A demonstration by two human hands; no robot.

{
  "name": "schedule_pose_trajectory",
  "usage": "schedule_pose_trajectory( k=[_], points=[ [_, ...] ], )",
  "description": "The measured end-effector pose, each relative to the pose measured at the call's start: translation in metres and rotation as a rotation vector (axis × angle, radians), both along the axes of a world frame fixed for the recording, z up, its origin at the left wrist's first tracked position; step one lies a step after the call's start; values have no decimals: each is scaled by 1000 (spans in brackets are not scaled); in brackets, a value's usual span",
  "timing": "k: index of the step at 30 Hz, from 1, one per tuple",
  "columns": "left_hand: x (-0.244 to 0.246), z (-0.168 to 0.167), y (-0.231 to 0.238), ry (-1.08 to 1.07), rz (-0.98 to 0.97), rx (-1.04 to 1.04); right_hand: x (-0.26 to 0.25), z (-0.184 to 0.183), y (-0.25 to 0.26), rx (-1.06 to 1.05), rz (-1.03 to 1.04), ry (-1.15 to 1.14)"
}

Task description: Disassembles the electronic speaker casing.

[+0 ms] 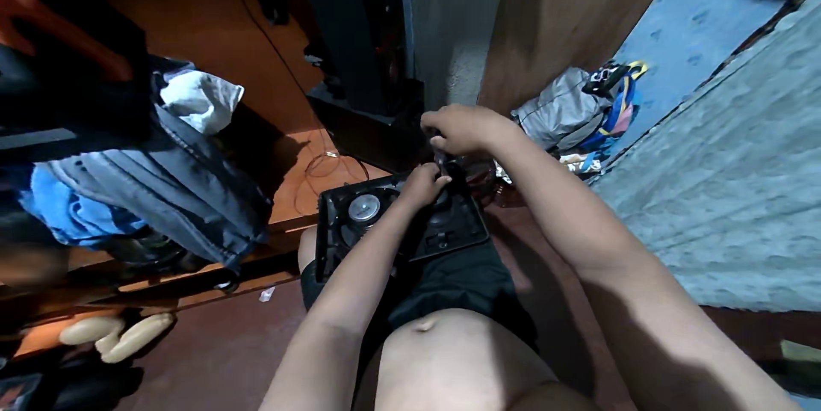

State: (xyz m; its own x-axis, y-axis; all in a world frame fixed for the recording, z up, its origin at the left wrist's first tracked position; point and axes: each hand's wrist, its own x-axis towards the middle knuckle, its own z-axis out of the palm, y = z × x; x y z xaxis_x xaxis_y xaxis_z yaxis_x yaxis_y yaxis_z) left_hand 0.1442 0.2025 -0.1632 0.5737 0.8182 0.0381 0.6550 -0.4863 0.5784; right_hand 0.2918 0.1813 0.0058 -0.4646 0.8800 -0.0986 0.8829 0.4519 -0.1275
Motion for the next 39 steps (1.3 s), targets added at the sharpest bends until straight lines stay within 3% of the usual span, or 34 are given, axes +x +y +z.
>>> schedule_pose_trajectory(
  k=[2, 4, 10, 12, 16, 18, 20, 24, 26, 30, 32, 36, 39],
  points=[
    [1, 3, -1, 30, 3, 1, -8, 2, -10, 79, -175, -60],
    [1, 6, -2, 50, -11, -7, -12, 0, -13, 80, -200, -49],
    [-3, -11, -6, -187, -89, -192, 9, -1, -1, -5, 276, 32],
    [-3, -14, -6, -183, -84, -208, 12, -2, 5, -3, 322, 26],
    [-1, -12, -6, -110, -57, -163, -4, 5, -11, 36, -125, -81],
    [1, -4, -9, -67, -13, -179, -11, 6, -15, 76, -209, -98],
    [2, -3, -12, -73, -14, -162, -11, 5, -13, 51, -125, -103],
    [-2, -11, -13, -169, -59, -91, 6, 5, 5, -6, 250, -69],
    [-2, -15, -13, -203, -39, -53, 9, 5, 7, -27, 298, -27],
    [1, -7, -13, -110, 15, -48, -5, 13, -16, 22, -57, -83],
    [2, -2, -14, -59, 45, -64, -10, 13, -21, 51, -136, -136],
    [4, -4, -19, -36, 129, -41, 6, 2, -7, 81, 137, -59],
    [0, -8, -21, -72, 71, -8, 16, 1, 2, 65, 329, 17]
  ],
)
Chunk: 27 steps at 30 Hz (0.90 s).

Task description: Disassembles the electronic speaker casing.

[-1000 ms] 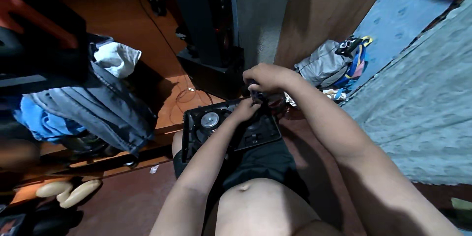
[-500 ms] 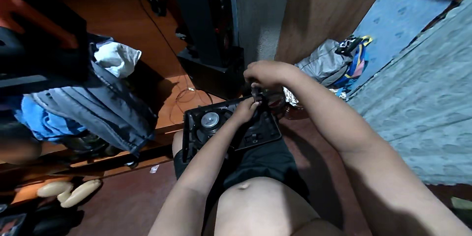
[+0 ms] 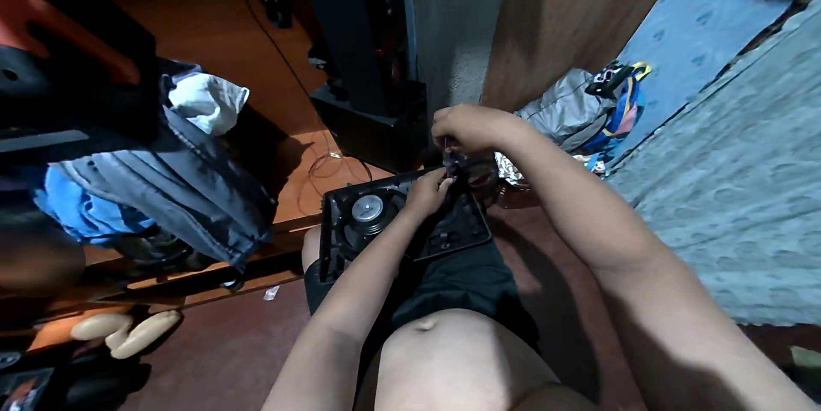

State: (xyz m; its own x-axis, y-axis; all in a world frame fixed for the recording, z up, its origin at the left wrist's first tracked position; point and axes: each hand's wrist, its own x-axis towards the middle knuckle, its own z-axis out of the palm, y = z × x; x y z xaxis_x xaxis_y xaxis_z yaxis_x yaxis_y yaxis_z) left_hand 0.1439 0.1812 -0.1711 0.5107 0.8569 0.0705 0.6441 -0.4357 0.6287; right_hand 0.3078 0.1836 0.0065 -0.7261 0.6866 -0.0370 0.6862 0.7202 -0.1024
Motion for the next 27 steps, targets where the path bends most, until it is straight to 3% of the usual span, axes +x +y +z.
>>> schedule_pose_trajectory(
  k=[2, 6, 8, 14, 21, 27],
  points=[
    [-1, -4, 1, -55, 6, 41, 1, -2, 0, -33, -16, 33],
    [2, 1, 3, -2, 66, 13, -14, 6, -21, -11, -413, 16],
    [4, 5, 3, 31, 85, -5, -17, 9, -25, 14, -491, -20],
    [0, -1, 6, 6, -34, -17, -4, 2, -11, 5, -143, 53],
    [3, 4, 9, 9, 45, -53, -10, -1, -19, -38, -336, 171],
    [-2, -14, 9, -103, -56, 26, -7, -7, -21, -14, -270, 240]
  ],
)
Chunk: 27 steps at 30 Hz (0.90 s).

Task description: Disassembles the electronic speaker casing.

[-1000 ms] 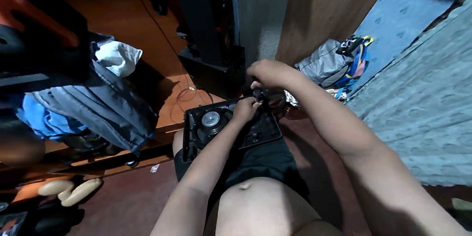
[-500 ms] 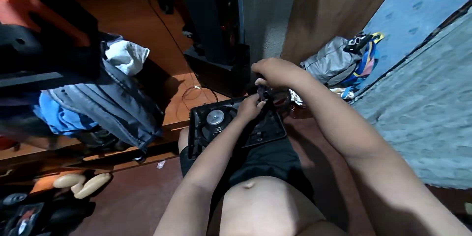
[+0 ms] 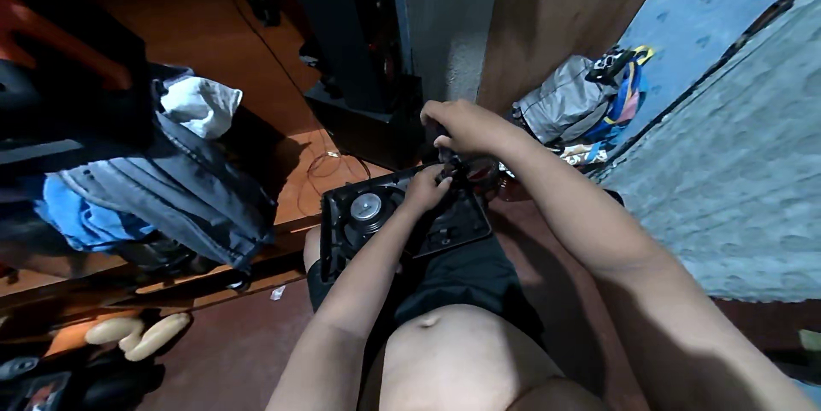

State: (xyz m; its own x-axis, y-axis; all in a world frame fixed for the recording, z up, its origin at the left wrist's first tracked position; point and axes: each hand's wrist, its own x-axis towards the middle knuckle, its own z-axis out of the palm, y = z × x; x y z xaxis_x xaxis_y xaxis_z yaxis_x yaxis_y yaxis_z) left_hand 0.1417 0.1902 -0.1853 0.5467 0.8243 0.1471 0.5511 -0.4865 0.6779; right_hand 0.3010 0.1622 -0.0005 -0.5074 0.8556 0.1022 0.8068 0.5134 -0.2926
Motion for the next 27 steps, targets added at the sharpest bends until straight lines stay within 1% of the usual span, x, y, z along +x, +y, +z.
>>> schedule_pose_trajectory(
  k=[2, 3, 7, 11, 14, 16, 19, 24, 27],
  points=[
    [-1, -4, -1, -96, 13, 26, 1, -4, -1, -13, 19, 94],
    [0, -3, -1, -95, 37, 16, 1, -8, -1, -9, 14, 148],
    [5, 9, 0, -5, 102, -51, -2, -27, -4, 36, -117, 259],
    [8, 12, -2, 49, 102, -36, -6, -39, -10, 97, -213, 299],
    [2, 5, -3, -1, 4, 16, -3, -41, -11, 123, -171, 311],
    [1, 1, -2, -55, 16, 31, -1, -43, -11, 106, -114, 371],
    [5, 8, -2, 9, 73, -2, -2, -47, -14, 87, -83, 451],
    [11, 20, -5, 140, 150, -39, -8, -58, -21, 104, -241, 494],
    [11, 19, -3, 141, 126, -66, -7, -60, -26, 74, -305, 491]
  ],
)
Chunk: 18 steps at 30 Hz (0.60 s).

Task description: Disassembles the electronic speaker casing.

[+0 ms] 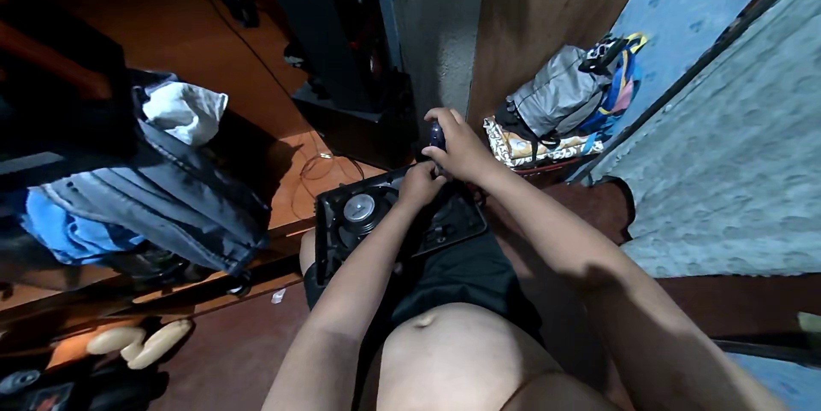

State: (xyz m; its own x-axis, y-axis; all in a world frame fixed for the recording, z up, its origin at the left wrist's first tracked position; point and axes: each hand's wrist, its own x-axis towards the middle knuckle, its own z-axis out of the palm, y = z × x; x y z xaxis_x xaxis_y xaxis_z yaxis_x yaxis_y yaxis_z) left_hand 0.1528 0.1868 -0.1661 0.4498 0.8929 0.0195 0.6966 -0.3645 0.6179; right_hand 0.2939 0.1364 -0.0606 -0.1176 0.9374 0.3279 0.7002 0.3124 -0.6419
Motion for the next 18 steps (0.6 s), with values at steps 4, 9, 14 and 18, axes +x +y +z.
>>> schedule_pose_trajectory(
  k=[4, 9, 14, 18],
  points=[
    [-9, -1, 16, -214, -97, -223, 10, -2, -2, 21, -25, 67],
    [-3, 15, 38, 20, 2, -404, 28, -16, -3, 98, 68, 202],
    [26, 20, 51, 536, -63, -386, 33, -22, -14, 90, 220, 324],
    [45, 100, 4, 647, -45, -493, 30, -24, -38, 119, 194, 299]
  ],
)
